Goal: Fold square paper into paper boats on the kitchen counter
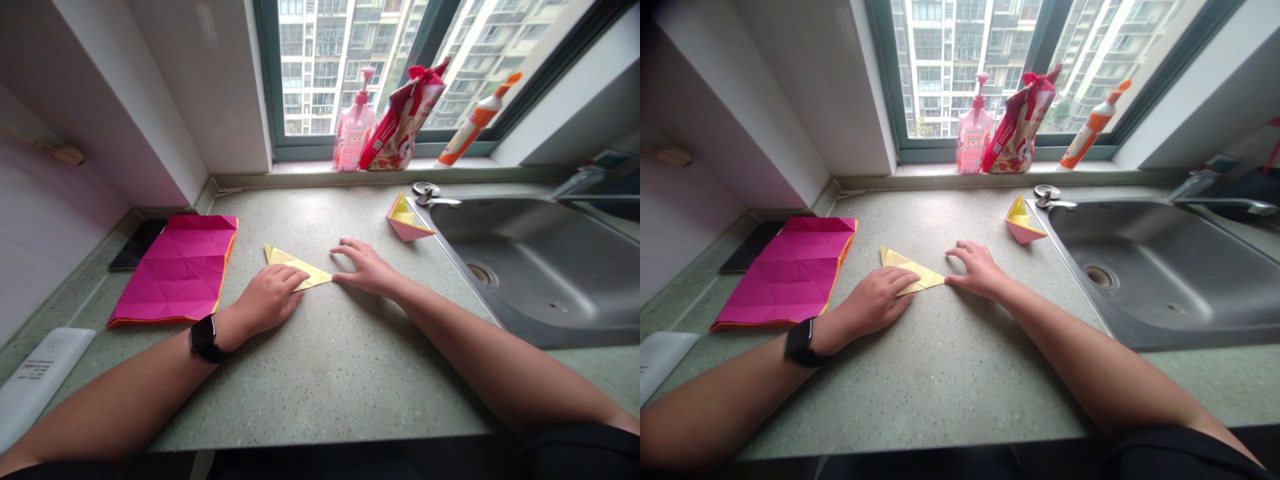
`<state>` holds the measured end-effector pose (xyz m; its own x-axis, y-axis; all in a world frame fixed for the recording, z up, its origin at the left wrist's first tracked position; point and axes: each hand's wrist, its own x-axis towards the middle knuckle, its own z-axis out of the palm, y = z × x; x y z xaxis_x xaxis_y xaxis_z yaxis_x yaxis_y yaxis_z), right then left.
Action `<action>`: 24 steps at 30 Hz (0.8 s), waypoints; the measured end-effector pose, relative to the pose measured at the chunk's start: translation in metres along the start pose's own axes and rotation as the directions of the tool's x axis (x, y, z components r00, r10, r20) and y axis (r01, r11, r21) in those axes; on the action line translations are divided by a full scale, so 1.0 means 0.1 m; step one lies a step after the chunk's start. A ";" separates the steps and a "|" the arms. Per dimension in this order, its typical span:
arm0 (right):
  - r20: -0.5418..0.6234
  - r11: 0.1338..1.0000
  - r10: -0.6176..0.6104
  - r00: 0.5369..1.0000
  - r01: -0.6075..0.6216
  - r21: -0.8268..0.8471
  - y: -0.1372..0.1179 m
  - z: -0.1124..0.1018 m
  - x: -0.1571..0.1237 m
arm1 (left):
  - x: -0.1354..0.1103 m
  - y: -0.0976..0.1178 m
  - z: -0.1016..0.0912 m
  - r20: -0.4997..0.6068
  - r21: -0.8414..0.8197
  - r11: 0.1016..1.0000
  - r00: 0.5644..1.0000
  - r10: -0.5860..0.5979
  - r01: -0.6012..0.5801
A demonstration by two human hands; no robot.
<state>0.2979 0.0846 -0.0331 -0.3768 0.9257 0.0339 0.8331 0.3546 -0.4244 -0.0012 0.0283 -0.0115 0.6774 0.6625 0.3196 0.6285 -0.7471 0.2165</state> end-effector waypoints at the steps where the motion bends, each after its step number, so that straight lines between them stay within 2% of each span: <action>1: -0.011 1.000 -0.021 1.000 0.021 0.011 0.00 0.00 -0.01 | -0.01 0.00 0.00 -0.030 0.026 0.999 0.999 -0.040 0.040; 3: -0.041 0.995 -0.083 0.996 0.085 0.043 -0.01 0.02 -0.02 | -0.02 0.01 -0.01 -0.057 0.084 0.991 0.993 -0.101 0.106; 6: -0.101 0.975 -0.191 0.976 0.201 0.093 -0.03 0.05 -0.04 | -0.04 0.03 -0.02 -0.022 0.143 0.978 0.988 -0.151 0.153; 11: -0.153 0.945 -0.304 0.940 0.318 0.075 -0.07 0.12 -0.05 | -0.04 0.06 0.00 0.000 0.083 0.987 0.991 -0.137 0.137; 17: -0.200 0.943 -0.305 0.931 0.325 0.072 -0.10 0.14 -0.05 | -0.01 0.06 0.01 0.049 -0.027 0.997 0.996 -0.068 0.069; 24: -0.254 0.914 -0.286 0.924 0.343 0.217 -0.17 0.10 -0.06 | -0.02 0.07 0.02 0.016 -0.170 0.985 0.999 0.037 -0.033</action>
<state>0.2821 0.0715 -0.0353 -0.4838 0.7872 0.3824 0.5442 0.6128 -0.5730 0.0025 0.0222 -0.0123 0.7062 0.6354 0.3123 0.5315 -0.7672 0.3590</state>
